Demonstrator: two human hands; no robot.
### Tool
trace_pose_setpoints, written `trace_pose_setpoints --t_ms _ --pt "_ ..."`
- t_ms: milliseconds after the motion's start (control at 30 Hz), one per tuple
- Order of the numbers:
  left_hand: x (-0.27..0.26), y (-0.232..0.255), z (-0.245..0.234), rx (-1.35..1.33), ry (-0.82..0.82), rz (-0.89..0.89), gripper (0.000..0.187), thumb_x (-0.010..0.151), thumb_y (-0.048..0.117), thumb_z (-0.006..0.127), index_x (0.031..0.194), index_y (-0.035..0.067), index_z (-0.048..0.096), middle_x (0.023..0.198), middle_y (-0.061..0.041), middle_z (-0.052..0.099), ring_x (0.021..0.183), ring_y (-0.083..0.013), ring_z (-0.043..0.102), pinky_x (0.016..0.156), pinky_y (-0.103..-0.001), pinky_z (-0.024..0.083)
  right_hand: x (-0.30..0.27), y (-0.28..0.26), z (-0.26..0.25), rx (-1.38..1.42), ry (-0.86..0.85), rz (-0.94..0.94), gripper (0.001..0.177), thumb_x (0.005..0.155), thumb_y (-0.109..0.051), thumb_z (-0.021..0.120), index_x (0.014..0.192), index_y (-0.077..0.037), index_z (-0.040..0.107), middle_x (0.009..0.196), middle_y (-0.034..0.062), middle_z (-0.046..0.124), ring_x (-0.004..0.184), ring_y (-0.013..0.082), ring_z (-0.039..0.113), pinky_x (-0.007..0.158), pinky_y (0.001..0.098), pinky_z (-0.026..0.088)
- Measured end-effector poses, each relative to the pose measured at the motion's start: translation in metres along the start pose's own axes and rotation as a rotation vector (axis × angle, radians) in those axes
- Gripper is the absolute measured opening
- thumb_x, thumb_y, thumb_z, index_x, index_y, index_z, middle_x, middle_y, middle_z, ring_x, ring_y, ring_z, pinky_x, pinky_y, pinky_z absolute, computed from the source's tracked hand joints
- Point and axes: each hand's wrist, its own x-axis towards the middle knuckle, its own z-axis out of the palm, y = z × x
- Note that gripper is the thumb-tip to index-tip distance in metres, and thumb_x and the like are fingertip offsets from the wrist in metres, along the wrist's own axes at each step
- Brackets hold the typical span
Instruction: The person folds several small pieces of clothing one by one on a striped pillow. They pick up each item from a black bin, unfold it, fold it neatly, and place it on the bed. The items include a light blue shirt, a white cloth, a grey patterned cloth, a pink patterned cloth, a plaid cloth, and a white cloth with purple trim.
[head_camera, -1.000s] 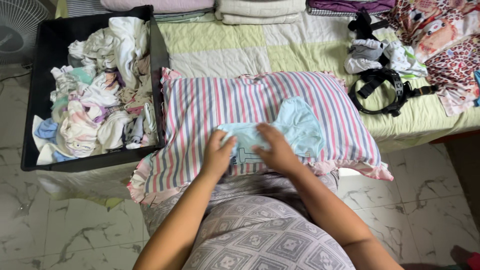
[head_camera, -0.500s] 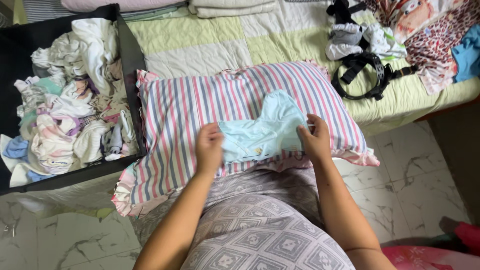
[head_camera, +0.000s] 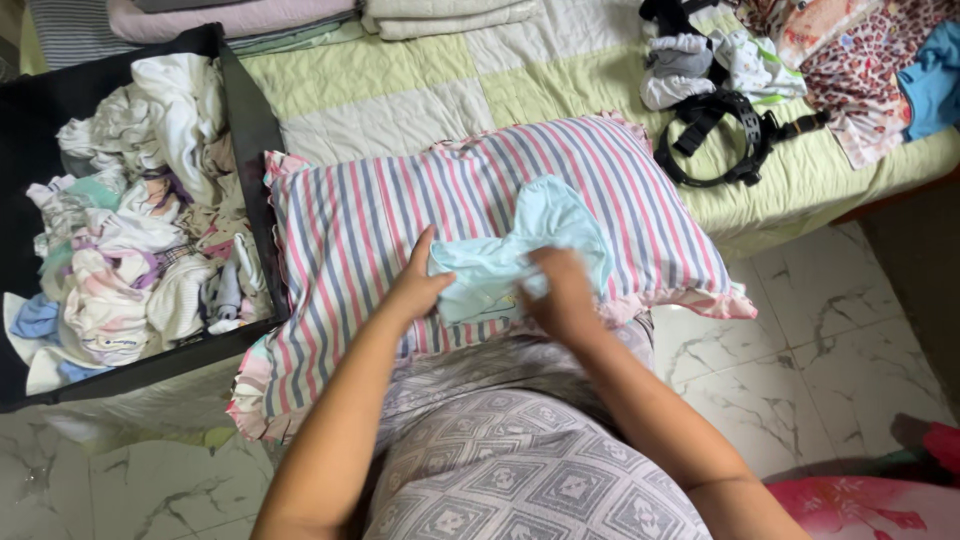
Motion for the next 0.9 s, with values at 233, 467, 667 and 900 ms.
trace_pose_setpoints --t_ms 233,467,667,900 --pt "0.022 0.02 -0.044 -0.04 -0.375 -0.312 0.05 0.089 0.003 0.053 0.138 0.012 0.057 0.081 -0.005 0.065 0.059 -0.0147 0.059 0.051 -0.032 0.051 0.001 -0.044 0.032 -0.019 -0.369 0.091 0.035 0.078 -0.027 0.084 0.1 -0.002 0.072 0.104 0.0174 0.069 0.1 0.0395 0.062 0.087 0.0491 0.048" --pt "0.015 0.054 -0.032 0.161 -0.247 -0.351 0.038 0.098 0.03 0.067 0.125 0.005 0.059 0.085 -0.01 0.069 0.066 -0.0184 0.063 0.056 -0.036 0.05 -0.006 -0.02 0.024 0.194 -0.349 0.358 0.025 0.079 -0.022 0.08 0.084 -0.001 0.068 0.095 0.0189 0.068 0.097 0.0372 0.063 0.085 0.0445 0.051" --pt "0.005 0.069 0.0 0.603 0.005 -0.085 0.045 0.081 0.032 0.084 0.111 0.007 0.062 0.101 -0.017 0.072 0.09 -0.0286 0.068 0.077 -0.041 0.053 -0.011 -0.028 0.012 -0.011 -0.413 0.408 0.042 0.08 -0.025 0.081 0.11 -0.002 0.064 0.11 0.0209 0.066 0.105 0.0385 0.062 0.091 0.048 0.05" --pt "0.003 0.044 0.022 -0.088 0.201 -0.142 0.039 0.075 0.002 0.072 0.111 0.01 0.061 0.095 -0.012 0.069 0.086 -0.0256 0.069 0.071 -0.04 0.056 -0.038 -0.043 0.038 -0.031 -0.325 -0.14 0.087 0.074 -0.032 0.082 0.145 0.003 0.047 0.146 0.0277 0.045 0.136 0.0456 0.043 0.108 0.0585 0.036"
